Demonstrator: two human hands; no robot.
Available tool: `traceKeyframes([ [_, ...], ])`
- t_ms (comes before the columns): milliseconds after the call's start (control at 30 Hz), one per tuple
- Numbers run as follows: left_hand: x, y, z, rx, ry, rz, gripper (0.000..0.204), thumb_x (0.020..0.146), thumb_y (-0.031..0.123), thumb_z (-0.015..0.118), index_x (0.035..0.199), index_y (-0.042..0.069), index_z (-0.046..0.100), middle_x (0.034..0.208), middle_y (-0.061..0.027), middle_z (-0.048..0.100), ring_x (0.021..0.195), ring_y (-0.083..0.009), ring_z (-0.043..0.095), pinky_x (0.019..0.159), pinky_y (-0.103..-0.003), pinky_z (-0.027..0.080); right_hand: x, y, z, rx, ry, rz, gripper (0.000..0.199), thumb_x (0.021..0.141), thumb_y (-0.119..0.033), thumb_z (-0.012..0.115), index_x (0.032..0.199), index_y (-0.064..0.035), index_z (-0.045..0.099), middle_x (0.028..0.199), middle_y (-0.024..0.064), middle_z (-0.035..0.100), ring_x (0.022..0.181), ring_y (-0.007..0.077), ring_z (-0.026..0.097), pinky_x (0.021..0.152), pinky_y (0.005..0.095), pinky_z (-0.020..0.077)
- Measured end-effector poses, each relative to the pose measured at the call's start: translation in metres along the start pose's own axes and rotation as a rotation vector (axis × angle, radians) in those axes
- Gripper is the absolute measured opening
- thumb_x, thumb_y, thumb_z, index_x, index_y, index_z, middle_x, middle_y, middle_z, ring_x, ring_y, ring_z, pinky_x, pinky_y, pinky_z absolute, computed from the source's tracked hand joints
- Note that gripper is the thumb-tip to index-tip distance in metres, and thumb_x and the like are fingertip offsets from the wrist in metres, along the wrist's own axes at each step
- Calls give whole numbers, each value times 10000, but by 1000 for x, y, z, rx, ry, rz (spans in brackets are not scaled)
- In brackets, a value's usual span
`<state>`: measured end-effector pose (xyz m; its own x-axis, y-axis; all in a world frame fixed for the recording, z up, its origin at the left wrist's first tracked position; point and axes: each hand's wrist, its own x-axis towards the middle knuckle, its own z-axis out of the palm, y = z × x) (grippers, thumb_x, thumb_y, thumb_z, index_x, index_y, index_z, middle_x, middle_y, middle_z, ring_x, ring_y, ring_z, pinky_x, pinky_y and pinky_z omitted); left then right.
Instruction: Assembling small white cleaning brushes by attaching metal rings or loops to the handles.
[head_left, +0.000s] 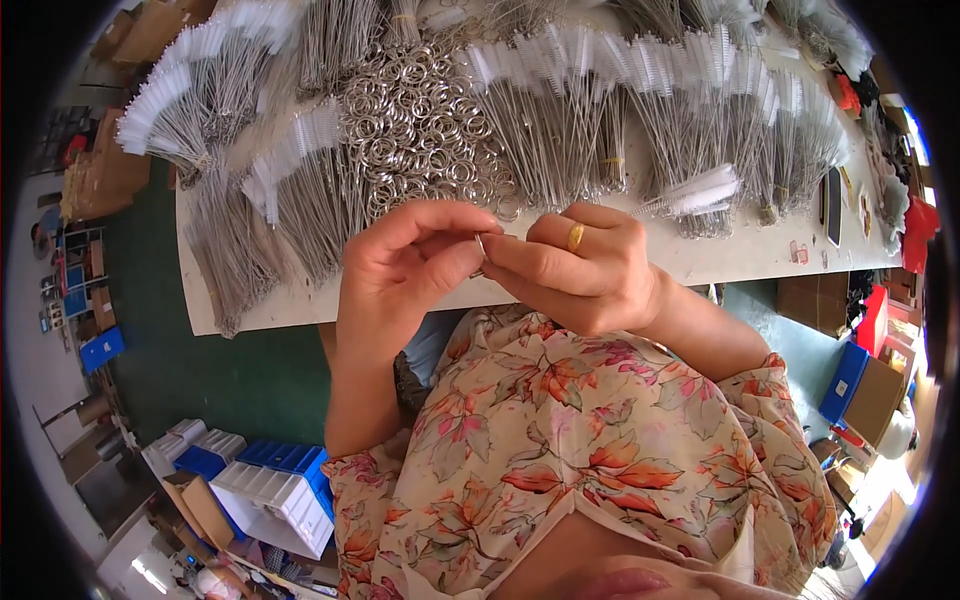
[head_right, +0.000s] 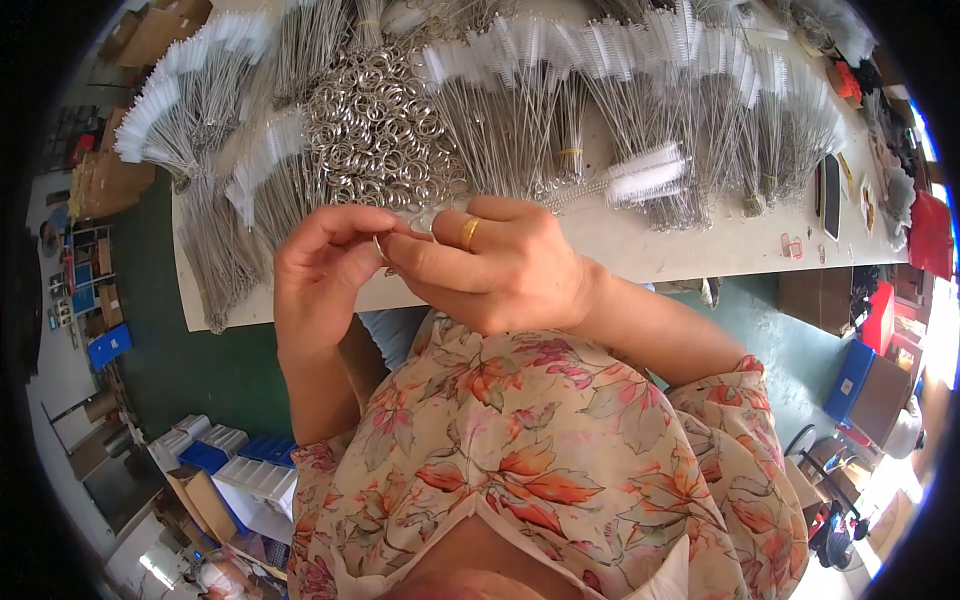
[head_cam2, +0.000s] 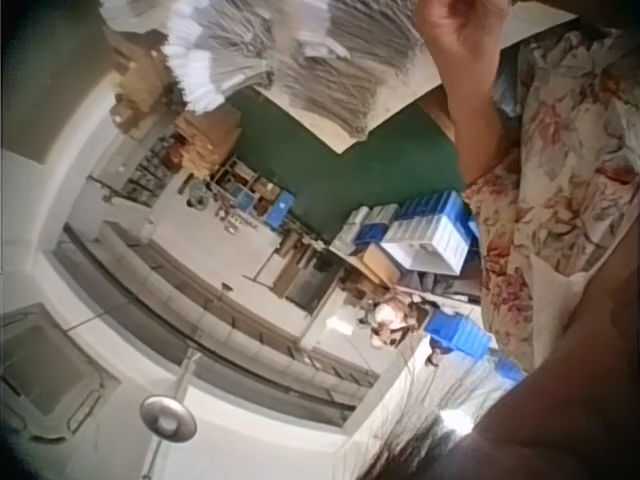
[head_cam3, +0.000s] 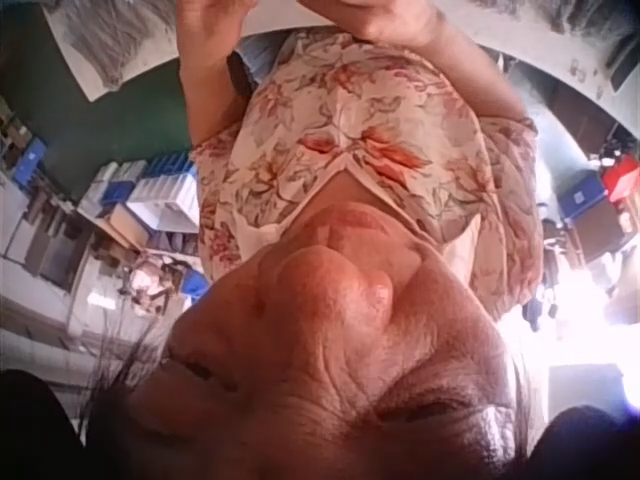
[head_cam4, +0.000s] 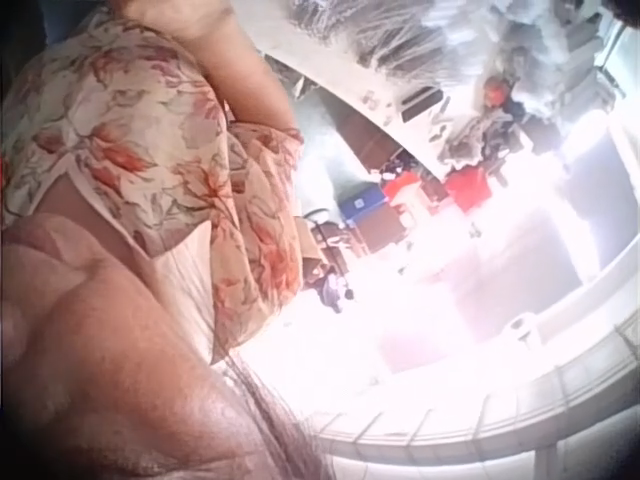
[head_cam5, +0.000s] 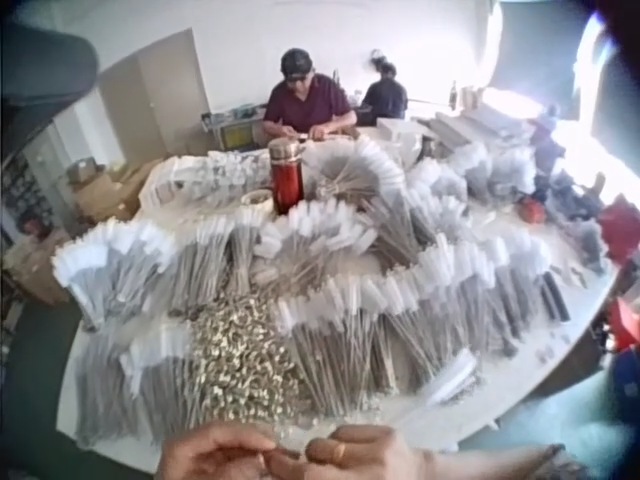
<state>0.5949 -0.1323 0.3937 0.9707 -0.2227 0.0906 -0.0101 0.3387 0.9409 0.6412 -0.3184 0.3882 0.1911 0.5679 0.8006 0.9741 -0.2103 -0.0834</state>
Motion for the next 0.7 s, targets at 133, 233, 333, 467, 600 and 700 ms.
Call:
traceKeyframes([
  [133, -9, 7, 12, 440, 135, 205, 270, 780, -78, 578, 1048, -45, 580, 993, -135, 606, 846, -165, 616, 741, -259, 516, 0, -1, 3, 188, -73, 135, 211, 561, -46, 669, 771, -57, 652, 905, 14, 583, 577, 112, 522, 457, 229, 413],
  [233, -11, -1, 12, 728, 228, 473, 353, 713, -96, 607, 1064, -69, 575, 1006, -176, 600, 826, -186, 633, 687, -252, 535, 11, -5, -10, 673, -44, 550, 106, 729, -75, 678, 834, -67, 667, 867, 46, 588, 578, 123, 530, 476, 230, 418],
  [333, -13, -5, 12, 699, 283, 585, 354, 725, -66, 631, 1070, -95, 559, 1002, -200, 609, 829, -215, 647, 699, -265, 539, 20, -4, -20, 1273, -83, 1187, 145, 847, -157, 631, 898, -27, 669, 848, 30, 605, 596, 38, 483, 508, 189, 395],
  [467, -11, -4, 15, 722, 289, 624, 354, 732, -58, 634, 1074, -96, 554, 993, -198, 618, 820, -221, 652, 693, -270, 541, 29, -9, -15, 1475, -41, 1282, 164, 846, -156, 632, 919, -12, 662, 721, -2, 605, 575, 36, 460, 504, 185, 387],
  [600, -10, -3, 13, 777, 310, 613, 323, 728, -50, 644, 1042, -85, 579, 975, -189, 630, 804, -215, 653, 681, -271, 541, 28, -7, -10, 1445, -77, 1267, 170, 845, -159, 635, 914, -5, 660, 726, -1, 609, 568, 36, 471, 502, 183, 392],
  [700, -10, -5, 9, 793, 308, 607, 300, 724, -44, 649, 1018, -72, 598, 959, -179, 639, 790, -206, 652, 676, -267, 539, 27, -1, -8, 1399, -127, 1255, 157, 837, -146, 643, 899, -4, 661, 718, 3, 610, 563, 39, 490, 503, 180, 403],
])
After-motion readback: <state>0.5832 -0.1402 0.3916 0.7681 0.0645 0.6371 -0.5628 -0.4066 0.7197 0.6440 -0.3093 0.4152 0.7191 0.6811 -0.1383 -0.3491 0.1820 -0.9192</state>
